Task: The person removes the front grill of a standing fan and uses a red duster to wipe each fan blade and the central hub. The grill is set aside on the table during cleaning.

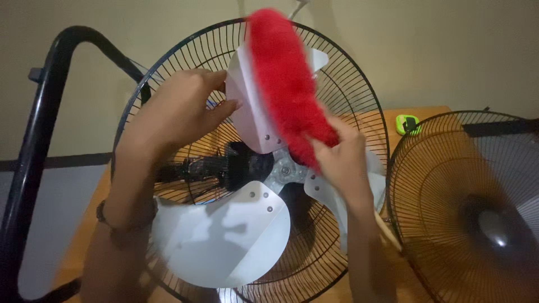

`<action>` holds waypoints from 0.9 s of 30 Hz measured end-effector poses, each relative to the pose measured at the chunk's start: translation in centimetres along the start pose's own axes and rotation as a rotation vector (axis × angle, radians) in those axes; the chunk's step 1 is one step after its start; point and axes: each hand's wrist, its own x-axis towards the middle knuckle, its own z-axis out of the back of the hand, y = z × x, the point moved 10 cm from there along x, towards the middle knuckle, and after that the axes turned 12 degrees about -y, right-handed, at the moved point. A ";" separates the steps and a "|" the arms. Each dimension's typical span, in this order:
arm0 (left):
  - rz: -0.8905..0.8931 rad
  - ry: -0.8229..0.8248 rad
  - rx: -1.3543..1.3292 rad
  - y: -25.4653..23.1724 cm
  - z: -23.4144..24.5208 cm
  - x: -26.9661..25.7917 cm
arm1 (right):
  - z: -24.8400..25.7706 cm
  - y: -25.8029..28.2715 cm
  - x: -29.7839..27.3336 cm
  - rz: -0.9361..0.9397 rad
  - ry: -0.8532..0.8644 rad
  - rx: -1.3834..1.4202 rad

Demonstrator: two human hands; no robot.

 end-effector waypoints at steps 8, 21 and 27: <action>0.007 -0.055 -0.090 -1.2 1.8 -0.3 | 1.9 0.5 -0.1 -0.135 -0.046 -0.304; 0.147 -0.002 -0.089 -0.4 1.0 -0.6 | 3.4 1.1 0.1 -0.043 -0.049 -0.211; 0.244 0.003 -0.085 0.0 0.2 -1.0 | 2.0 0.0 0.0 -0.096 0.086 -0.033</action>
